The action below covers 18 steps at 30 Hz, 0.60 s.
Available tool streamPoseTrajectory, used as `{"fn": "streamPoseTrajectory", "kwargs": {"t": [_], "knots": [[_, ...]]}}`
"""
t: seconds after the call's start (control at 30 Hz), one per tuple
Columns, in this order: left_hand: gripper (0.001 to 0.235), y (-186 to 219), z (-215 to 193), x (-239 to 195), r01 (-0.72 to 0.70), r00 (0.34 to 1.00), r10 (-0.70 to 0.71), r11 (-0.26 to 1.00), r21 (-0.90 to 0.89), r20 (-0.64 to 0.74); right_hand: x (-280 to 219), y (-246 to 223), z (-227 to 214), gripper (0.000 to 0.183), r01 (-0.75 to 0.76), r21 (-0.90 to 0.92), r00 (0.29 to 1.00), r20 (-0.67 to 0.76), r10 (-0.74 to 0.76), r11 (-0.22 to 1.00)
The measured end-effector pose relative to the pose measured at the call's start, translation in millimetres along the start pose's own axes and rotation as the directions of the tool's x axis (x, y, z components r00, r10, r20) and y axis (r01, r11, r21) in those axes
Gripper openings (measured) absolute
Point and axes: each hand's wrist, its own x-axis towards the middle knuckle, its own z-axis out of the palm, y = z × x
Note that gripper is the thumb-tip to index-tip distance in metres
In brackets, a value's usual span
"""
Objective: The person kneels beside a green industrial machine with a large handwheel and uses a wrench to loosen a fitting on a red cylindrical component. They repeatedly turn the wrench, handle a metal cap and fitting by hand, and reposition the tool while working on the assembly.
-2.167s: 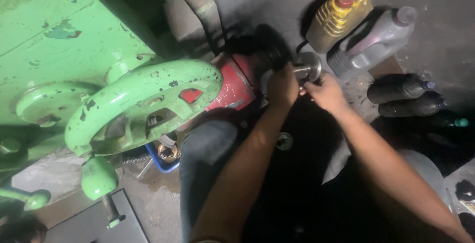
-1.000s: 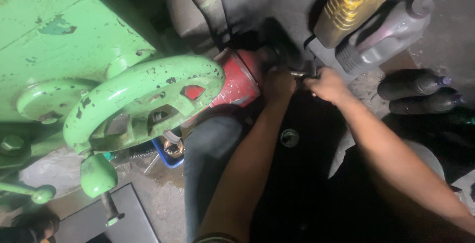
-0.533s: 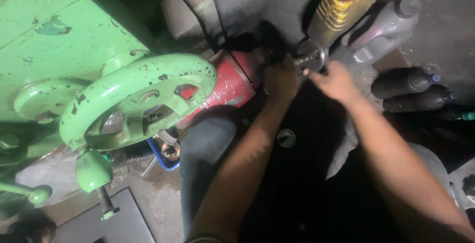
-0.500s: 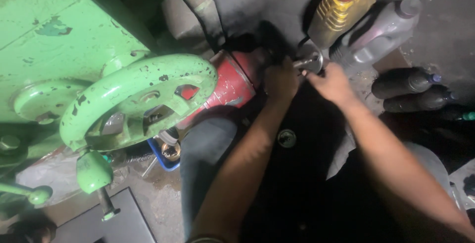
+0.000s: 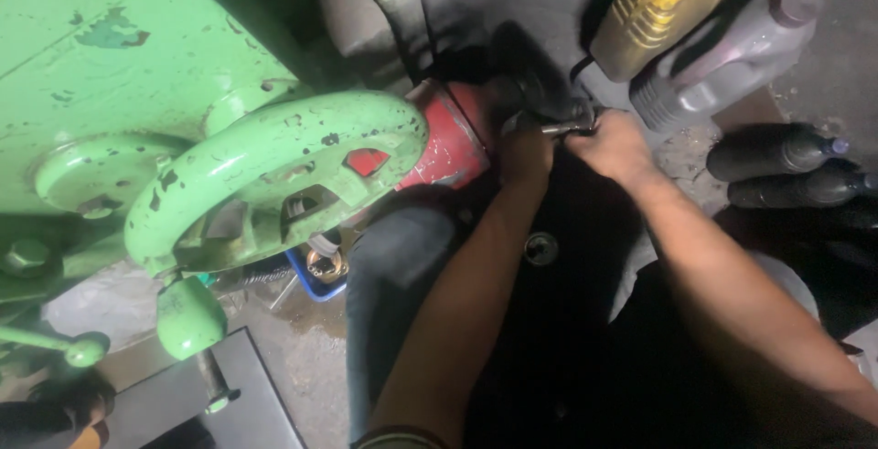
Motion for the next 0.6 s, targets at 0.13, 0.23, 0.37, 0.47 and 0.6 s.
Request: {"fn": "streamPoseTrajectory", "kwargs": {"t": [0.13, 0.23, 0.37, 0.47, 0.6], "knots": [[0.043, 6, -38, -3, -0.052, 0.998, 0.049, 0.992, -0.113, -0.033, 3, 3, 1, 0.03, -0.078, -0.021, 0.994, 0.079, 0.079, 0.997], [0.048, 2, -30, -5, -0.037, 0.989, 0.045, 0.998, -0.058, 0.14, 1, 13, 2, 0.032, 0.009, 0.03, 0.996, 0.092, -0.012, 0.999], [0.027, 9, -53, -16, -0.002, 0.926, 0.024, 0.998, -0.057, 0.378, 6, 41, -6, 0.032, -0.044, 0.002, 0.978, 0.203, 0.043, 0.999], [0.027, 57, -150, -32, -0.313, 0.92, 0.324, 0.946, -0.085, 0.222, -6, 48, -32, 0.032, 0.003, 0.107, 0.98, 0.195, -0.024, 0.994], [0.038, 102, -215, -38, -0.112, 0.943, 0.16, 0.978, -0.176, 0.291, -14, 38, -47, 0.037, -0.132, 0.172, 0.988, 0.107, 0.115, 0.976]]}}
